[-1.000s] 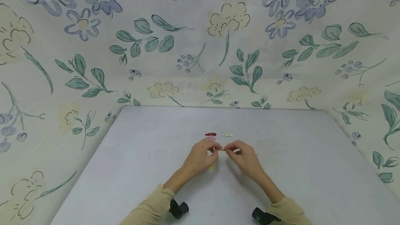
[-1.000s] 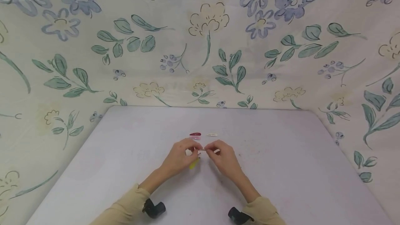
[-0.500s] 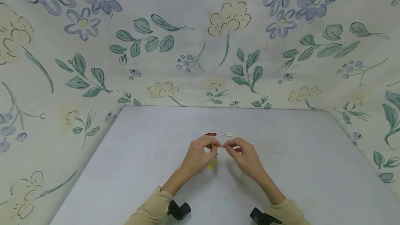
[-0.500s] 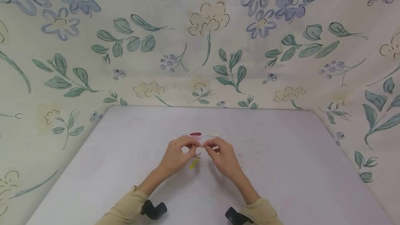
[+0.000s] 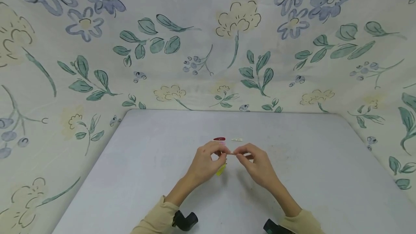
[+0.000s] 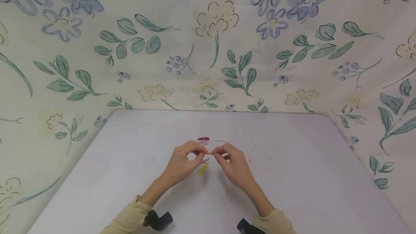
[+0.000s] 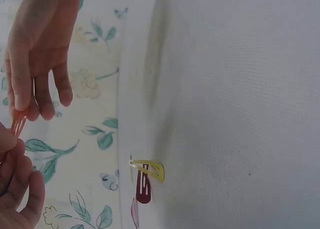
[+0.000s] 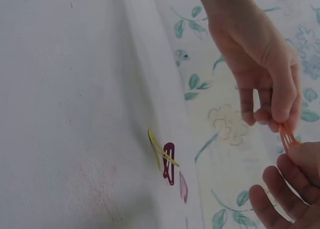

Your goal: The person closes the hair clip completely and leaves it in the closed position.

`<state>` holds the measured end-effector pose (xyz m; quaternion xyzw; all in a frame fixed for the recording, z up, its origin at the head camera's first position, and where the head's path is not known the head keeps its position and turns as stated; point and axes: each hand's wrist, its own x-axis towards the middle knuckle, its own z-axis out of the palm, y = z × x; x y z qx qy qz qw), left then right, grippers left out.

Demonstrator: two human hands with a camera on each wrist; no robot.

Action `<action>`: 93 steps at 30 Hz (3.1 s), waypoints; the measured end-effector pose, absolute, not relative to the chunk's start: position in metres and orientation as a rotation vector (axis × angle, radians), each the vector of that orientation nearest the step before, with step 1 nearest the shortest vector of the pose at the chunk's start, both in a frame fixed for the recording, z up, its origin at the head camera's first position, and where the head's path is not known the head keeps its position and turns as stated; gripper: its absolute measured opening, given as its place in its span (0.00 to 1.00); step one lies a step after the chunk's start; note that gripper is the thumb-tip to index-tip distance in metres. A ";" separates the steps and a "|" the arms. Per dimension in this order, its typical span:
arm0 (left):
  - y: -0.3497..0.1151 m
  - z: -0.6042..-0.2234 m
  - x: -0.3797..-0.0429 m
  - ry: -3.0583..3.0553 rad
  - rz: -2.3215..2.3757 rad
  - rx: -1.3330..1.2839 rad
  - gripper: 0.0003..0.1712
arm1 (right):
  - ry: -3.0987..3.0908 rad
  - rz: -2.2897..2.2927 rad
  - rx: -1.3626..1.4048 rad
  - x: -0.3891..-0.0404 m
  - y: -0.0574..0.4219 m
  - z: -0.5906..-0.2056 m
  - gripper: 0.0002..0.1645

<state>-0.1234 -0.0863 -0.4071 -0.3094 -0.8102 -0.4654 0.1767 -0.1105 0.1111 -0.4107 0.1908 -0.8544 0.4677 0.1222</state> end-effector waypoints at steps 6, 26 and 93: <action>-0.087 -0.408 -0.119 -2.304 -1.346 -0.890 0.07 | -2.492 1.387 0.609 -0.108 0.113 -0.412 0.08; -0.092 -0.415 -0.113 -2.389 -1.332 -0.914 0.07 | -2.507 1.469 0.655 -0.105 0.115 -0.423 0.06; -0.089 -0.413 -0.114 -2.408 -1.104 -0.940 0.07 | -2.473 1.820 0.207 -0.103 0.106 -0.422 0.07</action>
